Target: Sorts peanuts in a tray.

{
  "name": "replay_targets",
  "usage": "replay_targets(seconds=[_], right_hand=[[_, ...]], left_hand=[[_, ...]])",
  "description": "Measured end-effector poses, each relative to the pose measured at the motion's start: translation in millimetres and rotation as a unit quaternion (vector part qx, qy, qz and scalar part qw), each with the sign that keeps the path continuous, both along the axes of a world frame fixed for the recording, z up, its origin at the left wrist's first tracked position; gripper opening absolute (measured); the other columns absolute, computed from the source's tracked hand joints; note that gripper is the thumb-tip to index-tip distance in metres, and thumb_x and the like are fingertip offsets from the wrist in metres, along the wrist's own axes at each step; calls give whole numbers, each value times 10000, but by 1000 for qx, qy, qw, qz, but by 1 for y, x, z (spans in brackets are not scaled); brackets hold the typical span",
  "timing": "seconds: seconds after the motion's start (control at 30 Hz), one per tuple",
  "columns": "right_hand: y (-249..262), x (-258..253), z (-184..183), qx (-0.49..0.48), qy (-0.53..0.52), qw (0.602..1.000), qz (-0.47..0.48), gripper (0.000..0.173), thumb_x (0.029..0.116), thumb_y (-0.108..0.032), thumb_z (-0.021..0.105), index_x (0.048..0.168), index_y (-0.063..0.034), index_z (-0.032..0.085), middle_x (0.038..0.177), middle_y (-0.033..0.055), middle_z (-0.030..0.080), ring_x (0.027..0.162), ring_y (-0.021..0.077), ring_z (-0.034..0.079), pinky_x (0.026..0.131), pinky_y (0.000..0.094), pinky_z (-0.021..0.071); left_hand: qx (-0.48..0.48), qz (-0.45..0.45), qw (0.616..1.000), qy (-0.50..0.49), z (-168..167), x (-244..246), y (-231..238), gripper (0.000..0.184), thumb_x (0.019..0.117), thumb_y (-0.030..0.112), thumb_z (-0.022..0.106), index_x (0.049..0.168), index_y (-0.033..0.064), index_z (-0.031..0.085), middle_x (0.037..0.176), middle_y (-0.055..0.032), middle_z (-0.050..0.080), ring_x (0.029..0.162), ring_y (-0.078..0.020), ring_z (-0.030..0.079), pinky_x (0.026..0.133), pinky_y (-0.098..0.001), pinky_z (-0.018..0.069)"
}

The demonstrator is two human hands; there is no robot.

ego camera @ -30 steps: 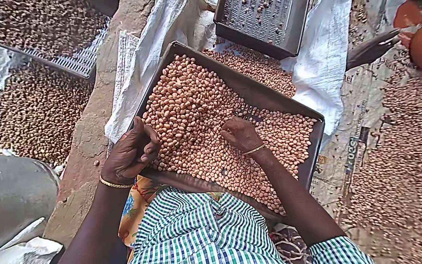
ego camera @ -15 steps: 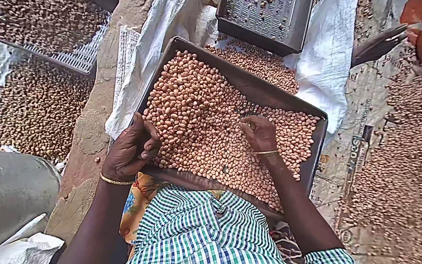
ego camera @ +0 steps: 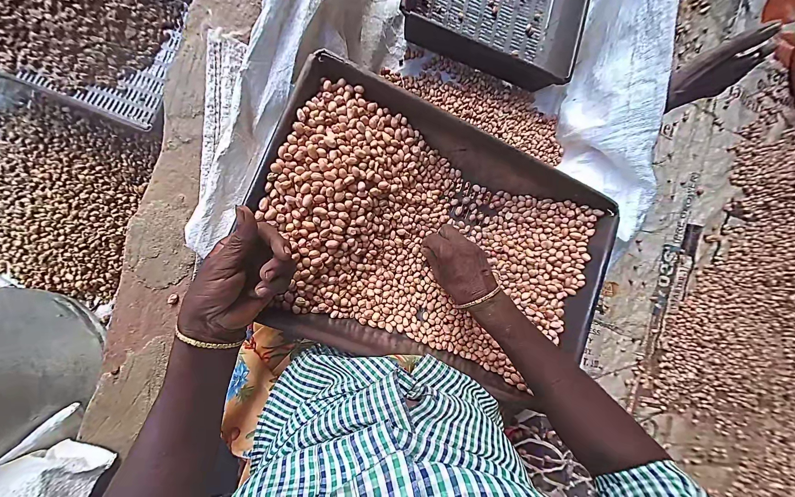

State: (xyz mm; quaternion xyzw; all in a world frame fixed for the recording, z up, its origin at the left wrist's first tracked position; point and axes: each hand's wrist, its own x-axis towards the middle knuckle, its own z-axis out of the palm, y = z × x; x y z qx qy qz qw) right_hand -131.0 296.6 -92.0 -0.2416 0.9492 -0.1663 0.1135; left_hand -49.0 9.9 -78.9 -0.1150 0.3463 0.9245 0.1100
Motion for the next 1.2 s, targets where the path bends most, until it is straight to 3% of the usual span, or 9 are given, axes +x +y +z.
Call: replay_targets(seconds=[0.13,0.23,0.43,0.5,0.7,0.83,0.97,1.1,1.2], right_hand=[[20,-17,-3,-397,-203,884,-140,160,885,17,540,820,-97,632,662,-94,560,554,-27,469,530,133,395],[23,-13,-9,-552,-316,750,-184,246,915,-81,411,913,-213,619,809,-126,640,684,-30,588,630,145,502],[-36,13,-2,-207,-82,974,-41,190,899,-45,723,1064,45,748,858,142,629,680,155,524,649,279,451],[-39,15,-10,-204,-19,979,-4,169,881,-39,726,1005,73,752,839,217,668,694,279,620,672,380,520],[-17,4,0,-434,-252,847,-177,115,960,-7,601,938,-99,666,616,-142,523,469,-76,395,457,95,350],[-29,14,3,-218,-89,971,-47,157,936,-25,677,1065,39,738,824,102,614,643,108,472,607,244,413],[-37,17,-19,-158,42,986,28,154,923,10,653,1018,90,745,854,264,668,708,384,675,662,471,564],[-18,8,-12,-320,-96,942,-40,111,913,-9,658,995,21,728,739,28,613,577,34,465,562,167,403],[-2,8,-13,-559,-320,751,-143,180,931,-99,537,911,-217,673,659,-141,561,514,-51,458,487,113,387]], left_hand=[[1,-6,1000,22,-3,0,-3,537,1101,443,335,824,130,672,615,63,580,462,14,520,441,-111,443],[-5,-10,1000,23,-3,1,-2,547,1103,442,324,820,126,669,613,59,580,459,14,515,439,-113,440],[6,-2,1000,23,0,1,-1,544,1111,420,317,822,118,666,611,63,576,450,14,508,436,-112,437],[7,-3,1000,22,0,1,-1,549,1111,421,314,815,120,666,604,67,575,449,13,512,436,-114,441],[19,-12,999,41,-3,1,-2,554,1104,438,331,826,108,678,617,58,583,460,10,517,441,-116,444],[17,-6,999,36,-2,1,-1,539,1108,426,331,829,118,675,616,63,583,459,15,517,442,-113,444],[11,-4,999,35,-2,1,-1,536,1109,421,330,816,120,662,621,64,582,458,14,509,442,-110,437],[14,-7,999,39,-2,0,-1,546,1109,424,331,815,114,672,606,64,570,452,13,501,437,-111,433],[16,-16,999,46,-3,2,-3,559,1105,444,329,820,109,673,596,62,562,450,8,502,434,-121,439]])
